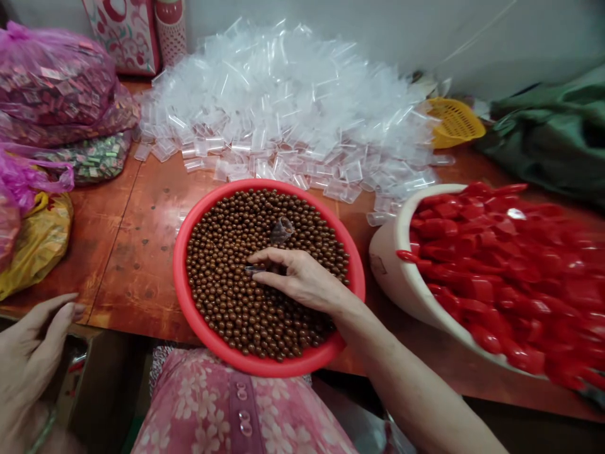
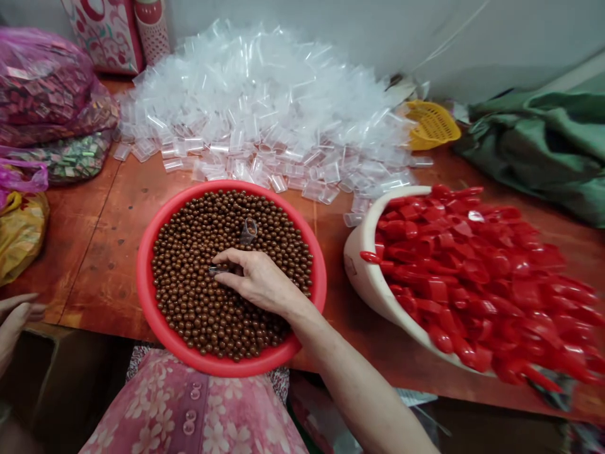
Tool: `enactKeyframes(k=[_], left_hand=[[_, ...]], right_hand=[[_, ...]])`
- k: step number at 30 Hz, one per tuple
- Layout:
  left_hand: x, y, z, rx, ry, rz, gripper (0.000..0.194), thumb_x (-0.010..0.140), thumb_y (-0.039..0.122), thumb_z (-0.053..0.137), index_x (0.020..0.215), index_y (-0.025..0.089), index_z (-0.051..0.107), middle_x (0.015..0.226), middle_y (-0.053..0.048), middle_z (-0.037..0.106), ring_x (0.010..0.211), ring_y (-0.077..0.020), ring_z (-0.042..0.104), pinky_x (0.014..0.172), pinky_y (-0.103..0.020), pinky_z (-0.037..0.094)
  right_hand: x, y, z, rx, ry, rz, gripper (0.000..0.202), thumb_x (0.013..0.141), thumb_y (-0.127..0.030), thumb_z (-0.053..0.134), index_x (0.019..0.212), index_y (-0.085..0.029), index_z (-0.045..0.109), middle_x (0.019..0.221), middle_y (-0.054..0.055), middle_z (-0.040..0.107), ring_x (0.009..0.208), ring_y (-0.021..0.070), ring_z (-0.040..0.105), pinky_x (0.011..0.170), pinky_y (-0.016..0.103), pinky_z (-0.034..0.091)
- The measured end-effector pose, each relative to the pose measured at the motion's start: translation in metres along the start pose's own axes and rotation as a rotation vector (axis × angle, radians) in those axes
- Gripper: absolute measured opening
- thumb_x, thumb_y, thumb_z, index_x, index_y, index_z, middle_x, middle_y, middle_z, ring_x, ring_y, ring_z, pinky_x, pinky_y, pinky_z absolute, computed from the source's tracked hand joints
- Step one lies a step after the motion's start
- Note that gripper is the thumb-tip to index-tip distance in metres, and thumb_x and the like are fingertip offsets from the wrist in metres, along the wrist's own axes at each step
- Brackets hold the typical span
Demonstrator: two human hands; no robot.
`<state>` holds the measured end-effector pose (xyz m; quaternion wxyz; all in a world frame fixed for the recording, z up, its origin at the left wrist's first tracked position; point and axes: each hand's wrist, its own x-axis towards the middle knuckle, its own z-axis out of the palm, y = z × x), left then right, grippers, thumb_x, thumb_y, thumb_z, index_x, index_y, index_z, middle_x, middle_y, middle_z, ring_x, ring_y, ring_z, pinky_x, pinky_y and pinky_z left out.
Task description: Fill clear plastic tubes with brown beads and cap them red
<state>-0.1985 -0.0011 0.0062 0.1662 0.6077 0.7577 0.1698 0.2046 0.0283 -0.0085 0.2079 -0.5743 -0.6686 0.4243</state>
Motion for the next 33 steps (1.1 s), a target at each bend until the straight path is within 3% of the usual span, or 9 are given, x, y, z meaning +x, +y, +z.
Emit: enactKeyframes(k=[3, 6, 9, 11, 15, 21, 26, 29, 33], left_hand=[[0.002, 0.047, 0.015, -0.175, -0.063, 0.106, 0.024, 0.083, 0.039, 0.063, 0.104, 0.029, 0.068, 0.095, 0.008, 0.076, 0.085, -0.0209, 0.070, 0.082, -0.034, 0.054], [0.001, 0.088, 0.041, -0.278, -0.108, 0.423, 0.022, 0.086, 0.027, 0.062, 0.107, 0.020, 0.067, 0.095, -0.002, 0.075, 0.082, -0.0174, 0.069, 0.077, -0.030, 0.054], [-0.004, 0.118, 0.067, -0.393, -0.204, 0.754, 0.023, 0.087, 0.016, 0.060, 0.109, 0.017, 0.064, 0.096, -0.005, 0.072, 0.086, -0.0166, 0.067, 0.080, -0.029, 0.054], [-0.009, 0.134, 0.079, -0.404, -0.267, 0.923, 0.023, 0.087, 0.013, 0.059, 0.110, 0.014, 0.062, 0.098, -0.008, 0.070, 0.091, -0.0183, 0.064, 0.085, -0.033, 0.053], [-0.014, 0.159, 0.093, -0.294, -0.362, 1.107, 0.028, 0.087, 0.016, 0.059, 0.114, 0.010, 0.058, 0.109, -0.013, 0.065, 0.103, -0.0244, 0.057, 0.092, -0.042, 0.051], [-0.011, 0.180, 0.110, -0.212, -0.395, 1.107, 0.032, 0.091, 0.024, 0.056, 0.119, 0.010, 0.057, 0.110, -0.013, 0.061, 0.100, -0.0255, 0.053, 0.088, -0.044, 0.051], [-0.005, 0.186, 0.119, -0.471, -0.460, 0.971, 0.017, 0.092, 0.020, 0.054, 0.105, 0.014, 0.063, 0.103, -0.009, 0.062, 0.097, -0.0200, 0.057, 0.086, -0.036, 0.050], [0.002, 0.188, 0.113, -0.600, -0.514, 0.844, 0.012, 0.090, 0.021, 0.058, 0.099, 0.016, 0.063, 0.096, -0.007, 0.061, 0.091, -0.0172, 0.059, 0.082, -0.032, 0.049], [0.013, 0.191, 0.100, -0.536, -0.501, 0.722, 0.008, 0.091, 0.021, 0.053, 0.091, 0.016, 0.059, 0.091, -0.005, 0.060, 0.085, -0.0163, 0.057, 0.078, -0.031, 0.046]], right_hand=[[0.003, -0.002, -0.002, -0.084, -0.034, -0.004, 0.016, 0.088, -0.029, 0.057, 0.096, -0.021, 0.069, 0.095, 0.002, 0.074, 0.087, 0.0202, 0.068, 0.082, 0.034, 0.049], [0.009, -0.005, -0.005, -0.119, -0.137, 0.013, 0.017, 0.087, -0.025, 0.053, 0.091, -0.022, 0.069, 0.090, 0.001, 0.073, 0.083, 0.0194, 0.067, 0.080, 0.033, 0.048], [0.016, -0.005, -0.007, -0.014, -0.282, 0.067, 0.015, 0.083, -0.024, 0.052, 0.083, -0.020, 0.067, 0.076, -0.001, 0.067, 0.069, 0.0148, 0.060, 0.067, 0.027, 0.047], [0.022, -0.003, -0.009, 0.106, -0.382, 0.183, 0.014, 0.080, -0.024, 0.052, 0.077, -0.019, 0.065, 0.065, -0.003, 0.060, 0.055, 0.0107, 0.050, 0.053, 0.023, 0.041], [0.031, -0.001, -0.010, 0.345, -0.515, 0.375, 0.010, 0.070, -0.021, 0.052, 0.069, -0.017, 0.061, 0.054, -0.006, 0.051, 0.041, 0.0055, 0.035, 0.038, 0.019, 0.026], [0.042, 0.004, -0.004, 0.435, -0.616, 0.411, 0.013, 0.067, -0.021, 0.050, 0.056, -0.016, 0.053, 0.042, -0.006, 0.045, 0.036, 0.0050, 0.034, 0.034, 0.018, 0.019], [0.043, 0.003, -0.008, 0.436, -0.650, 0.385, 0.013, 0.071, -0.022, 0.049, 0.060, -0.016, 0.054, 0.043, -0.006, 0.046, 0.034, 0.0054, 0.032, 0.034, 0.019, 0.020], [0.038, -0.002, -0.015, 0.396, -0.584, 0.311, 0.018, 0.079, -0.029, 0.052, 0.066, -0.017, 0.052, 0.051, -0.006, 0.048, 0.040, 0.0051, 0.035, 0.039, 0.019, 0.025], [0.024, -0.008, -0.021, 0.191, -0.303, 0.110, 0.024, 0.088, -0.038, 0.050, 0.077, -0.018, 0.057, 0.067, -0.002, 0.055, 0.058, 0.0103, 0.049, 0.055, 0.023, 0.039]])
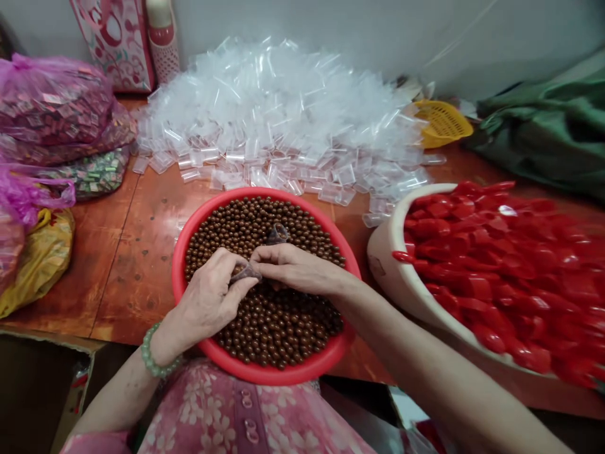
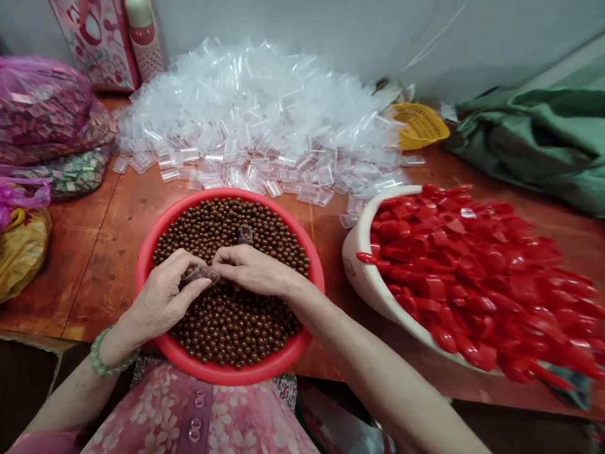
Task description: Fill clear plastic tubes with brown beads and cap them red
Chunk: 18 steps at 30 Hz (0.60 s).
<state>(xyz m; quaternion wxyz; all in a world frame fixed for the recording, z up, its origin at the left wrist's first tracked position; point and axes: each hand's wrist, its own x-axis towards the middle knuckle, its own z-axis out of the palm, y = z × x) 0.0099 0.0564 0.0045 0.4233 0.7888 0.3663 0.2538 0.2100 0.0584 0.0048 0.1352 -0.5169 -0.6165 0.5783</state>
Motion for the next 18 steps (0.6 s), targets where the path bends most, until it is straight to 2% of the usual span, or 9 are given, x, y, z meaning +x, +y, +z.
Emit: enactKeyframes(k=[2, 5, 8, 12, 18], left_hand=[[0.003, 0.001, -0.006, 0.018, -0.004, -0.037, 0.004, 0.090, 0.019, 0.054, 0.092, 0.016, 0.056, 0.089, -0.004, 0.059, 0.081, -0.0153, 0.056, 0.075, -0.030, 0.045], [0.006, 0.003, -0.009, 0.030, -0.010, -0.046, 0.013, 0.085, 0.017, 0.057, 0.097, 0.016, 0.054, 0.090, -0.003, 0.061, 0.081, -0.0147, 0.057, 0.074, -0.029, 0.045], [0.008, 0.007, -0.009, 0.056, -0.008, -0.026, 0.020, 0.080, 0.017, 0.063, 0.099, 0.016, 0.055, 0.091, -0.003, 0.062, 0.081, -0.0149, 0.057, 0.074, -0.029, 0.045], [0.010, 0.012, -0.008, -0.015, -0.003, 0.008, 0.013, 0.080, 0.019, 0.064, 0.092, 0.016, 0.061, 0.086, -0.002, 0.062, 0.076, -0.0133, 0.057, 0.071, -0.027, 0.045], [0.014, 0.006, -0.004, -0.096, 0.018, 0.058, 0.013, 0.081, 0.020, 0.065, 0.094, 0.015, 0.065, 0.091, -0.004, 0.064, 0.085, -0.0147, 0.059, 0.079, -0.028, 0.046]], right_hand=[[-0.006, 0.001, 0.003, -0.140, 0.149, -0.082, 0.018, 0.089, -0.031, 0.050, 0.085, -0.018, 0.061, 0.081, 0.001, 0.064, 0.073, 0.0142, 0.056, 0.069, 0.028, 0.043], [-0.012, 0.008, 0.009, -0.215, 0.248, -0.128, 0.015, 0.088, -0.022, 0.051, 0.094, -0.019, 0.064, 0.094, 0.003, 0.070, 0.087, 0.0180, 0.062, 0.083, 0.032, 0.044], [-0.015, 0.015, 0.015, -0.185, 0.282, -0.160, 0.014, 0.088, -0.018, 0.052, 0.092, -0.019, 0.065, 0.091, 0.002, 0.071, 0.086, 0.0178, 0.064, 0.082, 0.031, 0.046], [-0.018, 0.020, 0.016, -0.179, 0.353, -0.213, 0.014, 0.088, -0.018, 0.053, 0.091, -0.020, 0.066, 0.091, 0.002, 0.072, 0.086, 0.0176, 0.065, 0.081, 0.031, 0.047], [-0.021, 0.018, 0.017, -0.151, 0.402, -0.275, 0.015, 0.087, -0.017, 0.053, 0.093, -0.019, 0.067, 0.095, 0.003, 0.073, 0.088, 0.0174, 0.066, 0.084, 0.031, 0.049]])
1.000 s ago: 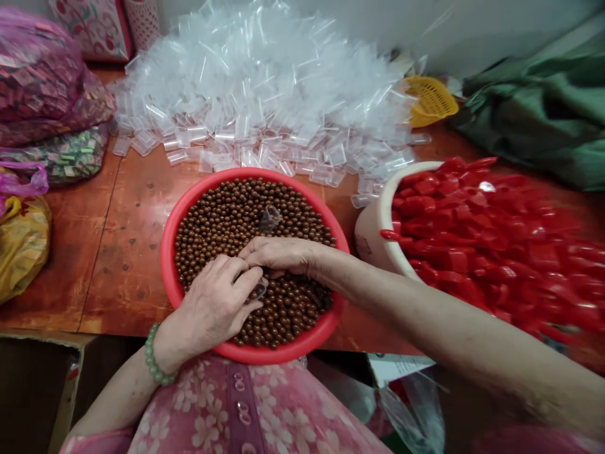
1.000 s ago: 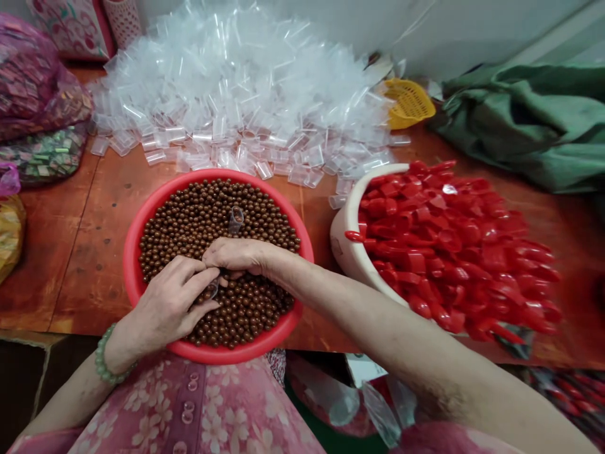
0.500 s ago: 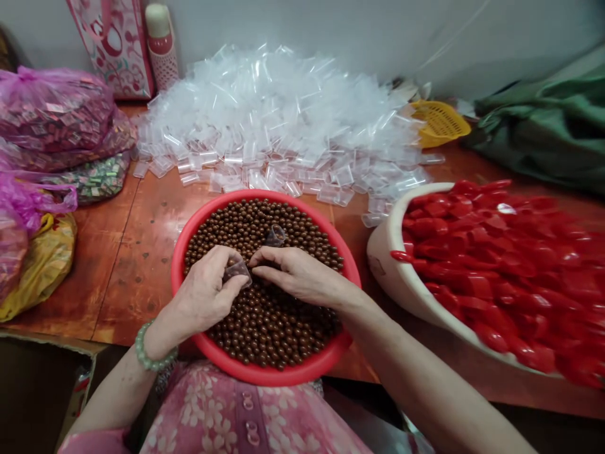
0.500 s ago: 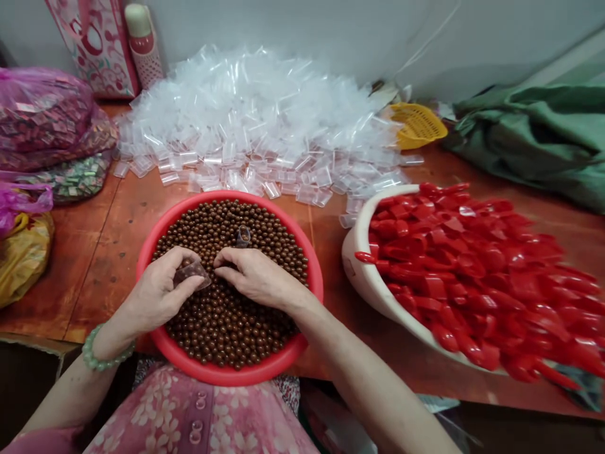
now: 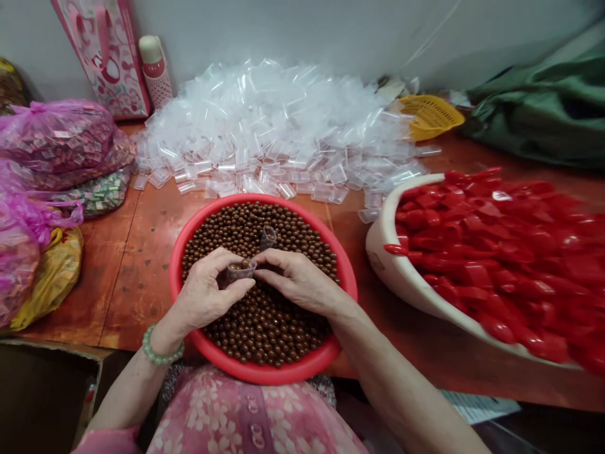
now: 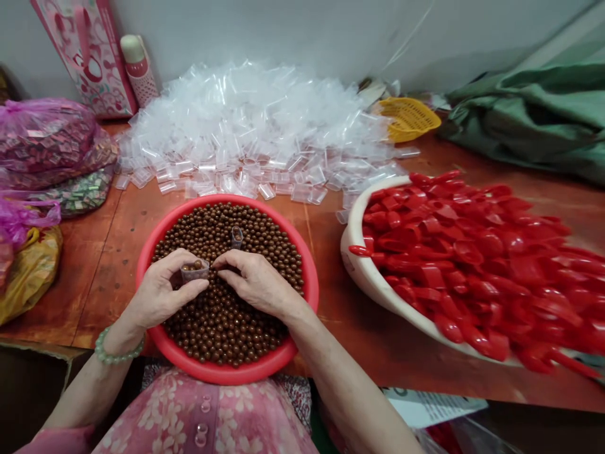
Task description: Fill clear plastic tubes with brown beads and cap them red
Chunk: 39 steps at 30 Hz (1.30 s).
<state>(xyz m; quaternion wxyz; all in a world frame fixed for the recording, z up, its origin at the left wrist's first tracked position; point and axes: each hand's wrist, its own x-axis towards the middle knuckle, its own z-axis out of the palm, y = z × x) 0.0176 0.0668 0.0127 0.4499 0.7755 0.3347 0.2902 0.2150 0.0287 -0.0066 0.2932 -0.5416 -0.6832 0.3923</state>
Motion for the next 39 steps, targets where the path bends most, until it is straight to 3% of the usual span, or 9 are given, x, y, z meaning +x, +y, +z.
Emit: enactKeyframes(k=[5, 10, 13, 15, 19, 24, 33, 39], left_hand=[[-0.003, -0.008, 0.000, -0.163, -0.098, -0.121, 0.022, 0.087, 0.025, 0.060, 0.107, 0.017, 0.062, 0.098, -0.004, 0.068, 0.090, -0.0157, 0.062, 0.083, -0.029, 0.048], [-0.009, -0.011, -0.001, -0.308, -0.134, -0.241, 0.027, 0.091, 0.031, 0.055, 0.114, 0.017, 0.055, 0.085, -0.002, 0.065, 0.077, -0.0139, 0.063, 0.072, -0.027, 0.049], [-0.009, -0.011, 0.000, -0.360, -0.166, -0.259, 0.026, 0.091, 0.031, 0.054, 0.113, 0.017, 0.053, 0.080, 0.000, 0.062, 0.072, -0.0128, 0.061, 0.068, -0.025, 0.048], [-0.008, -0.013, 0.001, -0.358, -0.154, -0.255, 0.026, 0.088, 0.029, 0.057, 0.111, 0.016, 0.054, 0.083, -0.001, 0.062, 0.074, -0.0128, 0.060, 0.071, -0.026, 0.048], [-0.007, -0.023, 0.003, -0.399, -0.101, -0.232, 0.028, 0.080, 0.022, 0.065, 0.106, 0.017, 0.057, 0.100, -0.004, 0.064, 0.094, -0.0171, 0.061, 0.089, -0.031, 0.047], [-0.008, -0.029, 0.002, -0.435, -0.105, -0.226, 0.037, 0.077, 0.019, 0.068, 0.112, 0.017, 0.058, 0.108, -0.005, 0.065, 0.103, -0.0195, 0.059, 0.096, -0.034, 0.044], [-0.007, -0.027, -0.001, -0.441, -0.138, -0.239, 0.016, 0.076, 0.018, 0.065, 0.090, 0.016, 0.059, 0.086, 0.001, 0.060, 0.081, -0.0133, 0.055, 0.080, -0.027, 0.043], [-0.008, -0.027, 0.000, -0.603, -0.124, -0.323, 0.023, 0.074, 0.020, 0.069, 0.094, 0.015, 0.059, 0.086, 0.001, 0.059, 0.078, -0.0112, 0.055, 0.074, -0.025, 0.045]], right_hand=[[0.001, 0.005, 0.005, 0.004, 0.002, -0.010, 0.015, 0.086, -0.016, 0.053, 0.091, -0.020, 0.067, 0.093, 0.003, 0.072, 0.087, 0.0171, 0.066, 0.084, 0.031, 0.050], [0.001, 0.009, 0.008, 0.088, 0.083, 0.006, 0.014, 0.087, -0.022, 0.055, 0.093, -0.021, 0.067, 0.092, 0.003, 0.071, 0.087, 0.0178, 0.065, 0.084, 0.033, 0.050], [0.000, 0.001, 0.005, 0.177, 0.163, -0.070, 0.017, 0.088, -0.023, 0.055, 0.102, -0.022, 0.066, 0.097, 0.004, 0.069, 0.091, 0.0180, 0.064, 0.084, 0.033, 0.050], [0.000, -0.010, 0.001, 0.182, 0.170, -0.163, 0.024, 0.088, -0.021, 0.055, 0.110, -0.023, 0.064, 0.098, 0.004, 0.067, 0.088, 0.0169, 0.061, 0.081, 0.032, 0.050], [0.008, -0.027, -0.006, 0.077, 0.050, -0.247, 0.029, 0.087, -0.020, 0.058, 0.115, -0.023, 0.063, 0.089, 0.003, 0.062, 0.078, 0.0151, 0.056, 0.074, 0.030, 0.047], [0.018, -0.026, -0.003, 0.069, -0.009, -0.251, 0.024, 0.088, -0.022, 0.059, 0.111, -0.023, 0.065, 0.090, 0.003, 0.060, 0.084, 0.0166, 0.056, 0.079, 0.032, 0.046], [0.017, -0.018, 0.004, 0.195, 0.004, -0.181, 0.009, 0.084, -0.026, 0.065, 0.089, -0.020, 0.061, 0.082, 0.000, 0.057, 0.071, 0.0123, 0.051, 0.066, 0.026, 0.042], [0.018, -0.015, 0.008, 0.322, -0.002, -0.063, 0.018, 0.082, -0.032, 0.069, 0.093, -0.020, 0.061, 0.081, 0.000, 0.060, 0.069, 0.0127, 0.052, 0.065, 0.027, 0.044]])
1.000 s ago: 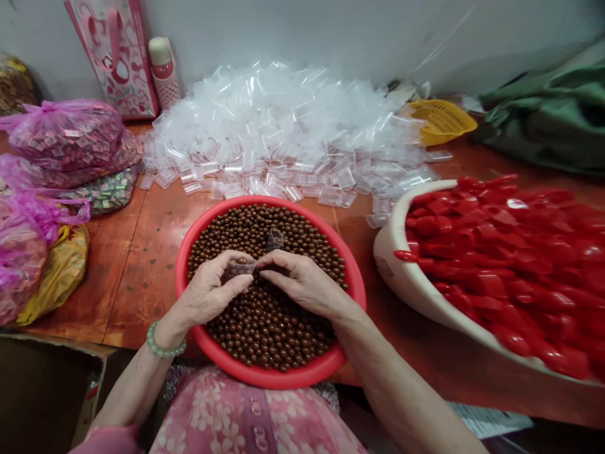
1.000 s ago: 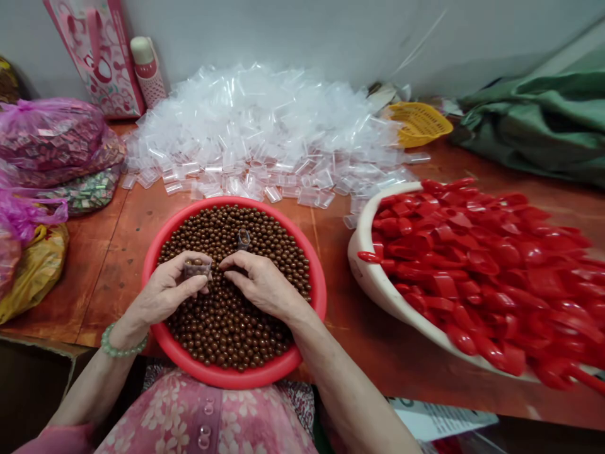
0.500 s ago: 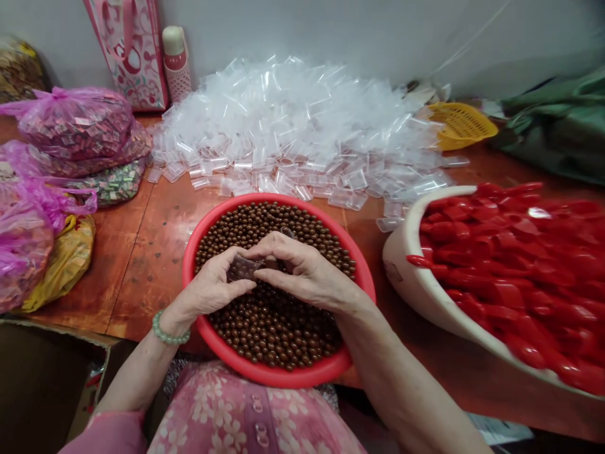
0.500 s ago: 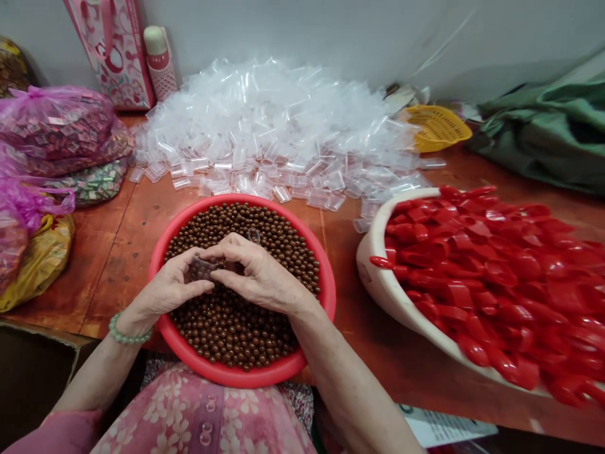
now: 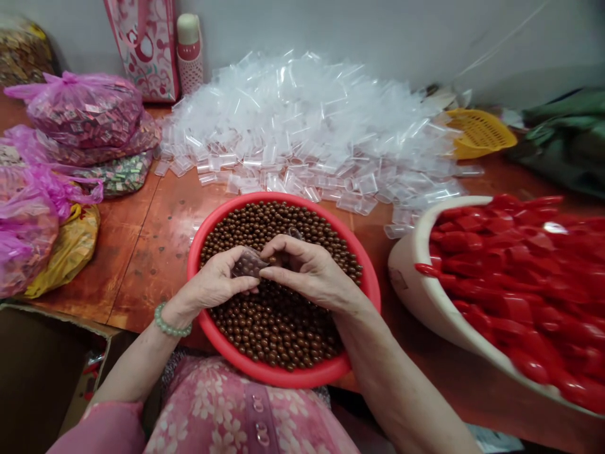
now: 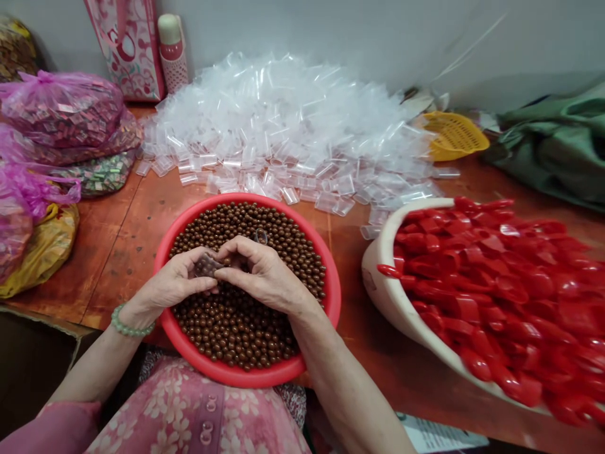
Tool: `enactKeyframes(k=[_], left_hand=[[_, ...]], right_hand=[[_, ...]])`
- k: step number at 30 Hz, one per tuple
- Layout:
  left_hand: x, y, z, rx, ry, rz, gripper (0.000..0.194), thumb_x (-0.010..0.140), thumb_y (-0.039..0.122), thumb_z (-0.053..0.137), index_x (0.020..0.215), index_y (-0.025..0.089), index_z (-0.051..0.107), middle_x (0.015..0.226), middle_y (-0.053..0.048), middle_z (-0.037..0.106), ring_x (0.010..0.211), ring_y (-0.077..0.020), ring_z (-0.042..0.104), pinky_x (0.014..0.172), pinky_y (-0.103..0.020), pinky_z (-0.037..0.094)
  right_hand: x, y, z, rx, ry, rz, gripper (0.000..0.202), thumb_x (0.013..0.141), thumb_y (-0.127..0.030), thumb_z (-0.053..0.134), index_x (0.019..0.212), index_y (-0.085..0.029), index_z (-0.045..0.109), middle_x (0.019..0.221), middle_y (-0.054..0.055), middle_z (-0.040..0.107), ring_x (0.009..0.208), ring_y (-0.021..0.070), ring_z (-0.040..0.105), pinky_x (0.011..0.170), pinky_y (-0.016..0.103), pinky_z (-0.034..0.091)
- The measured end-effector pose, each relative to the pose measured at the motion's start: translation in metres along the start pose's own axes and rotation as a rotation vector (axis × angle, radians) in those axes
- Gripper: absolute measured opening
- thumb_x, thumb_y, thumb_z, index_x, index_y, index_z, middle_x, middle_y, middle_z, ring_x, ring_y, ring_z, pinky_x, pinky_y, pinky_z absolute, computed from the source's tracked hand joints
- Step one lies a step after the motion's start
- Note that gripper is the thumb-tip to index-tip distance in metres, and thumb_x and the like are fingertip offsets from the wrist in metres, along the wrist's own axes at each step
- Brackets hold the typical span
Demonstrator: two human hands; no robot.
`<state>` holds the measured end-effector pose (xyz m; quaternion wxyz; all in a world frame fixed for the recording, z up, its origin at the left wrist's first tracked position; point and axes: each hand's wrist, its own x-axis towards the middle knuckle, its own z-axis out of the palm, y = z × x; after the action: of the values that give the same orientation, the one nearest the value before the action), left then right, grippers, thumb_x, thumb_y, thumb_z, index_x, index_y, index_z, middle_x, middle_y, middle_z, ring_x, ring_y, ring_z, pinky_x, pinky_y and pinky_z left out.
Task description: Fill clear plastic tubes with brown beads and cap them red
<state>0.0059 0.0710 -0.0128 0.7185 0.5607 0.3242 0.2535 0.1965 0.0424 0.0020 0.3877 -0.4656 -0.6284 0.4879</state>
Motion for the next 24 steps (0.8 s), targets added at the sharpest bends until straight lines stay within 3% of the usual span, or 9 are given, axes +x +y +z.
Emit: enactKeyframes(k=[5, 11, 17, 24], left_hand=[[-0.0019, 0.0023, 0.0019, -0.168, -0.005, -0.049, 0.031, 0.071, 0.021, 0.073, 0.098, 0.014, 0.060, 0.089, -0.001, 0.063, 0.071, -0.0097, 0.060, 0.069, -0.024, 0.048], [-0.0046, 0.0006, 0.0010, -0.266, 0.010, -0.056, 0.036, 0.067, 0.012, 0.074, 0.099, 0.014, 0.059, 0.088, -0.002, 0.067, 0.075, -0.0106, 0.065, 0.072, -0.023, 0.051], [-0.0052, -0.0035, -0.0022, -0.336, -0.078, -0.046, 0.046, 0.063, 0.004, 0.068, 0.107, 0.015, 0.058, 0.093, -0.003, 0.070, 0.081, -0.0126, 0.068, 0.078, -0.025, 0.051], [-0.0034, -0.0039, -0.0026, -0.347, -0.054, -0.056, 0.046, 0.066, 0.005, 0.070, 0.109, 0.014, 0.059, 0.097, -0.005, 0.070, 0.080, -0.0129, 0.069, 0.077, -0.025, 0.052]], right_hand=[[-0.0040, 0.0018, 0.0017, 0.051, 0.008, 0.038, 0.033, 0.080, -0.033, 0.071, 0.110, -0.022, 0.062, 0.089, 0.002, 0.065, 0.081, 0.0168, 0.059, 0.073, 0.030, 0.049], [-0.0082, 0.0031, 0.0064, 0.059, 0.038, 0.042, 0.033, 0.081, -0.036, 0.070, 0.110, -0.022, 0.062, 0.085, 0.002, 0.065, 0.076, 0.0153, 0.060, 0.069, 0.029, 0.051], [-0.0066, 0.0050, 0.0091, 0.047, 0.045, 0.007, 0.029, 0.084, -0.033, 0.066, 0.110, -0.021, 0.061, 0.087, 0.002, 0.066, 0.079, 0.0157, 0.062, 0.071, 0.029, 0.052], [-0.0068, 0.0057, 0.0060, 0.033, 0.071, 0.028, 0.029, 0.084, -0.032, 0.064, 0.110, -0.021, 0.060, 0.090, 0.003, 0.065, 0.081, 0.0158, 0.061, 0.077, 0.031, 0.052]])
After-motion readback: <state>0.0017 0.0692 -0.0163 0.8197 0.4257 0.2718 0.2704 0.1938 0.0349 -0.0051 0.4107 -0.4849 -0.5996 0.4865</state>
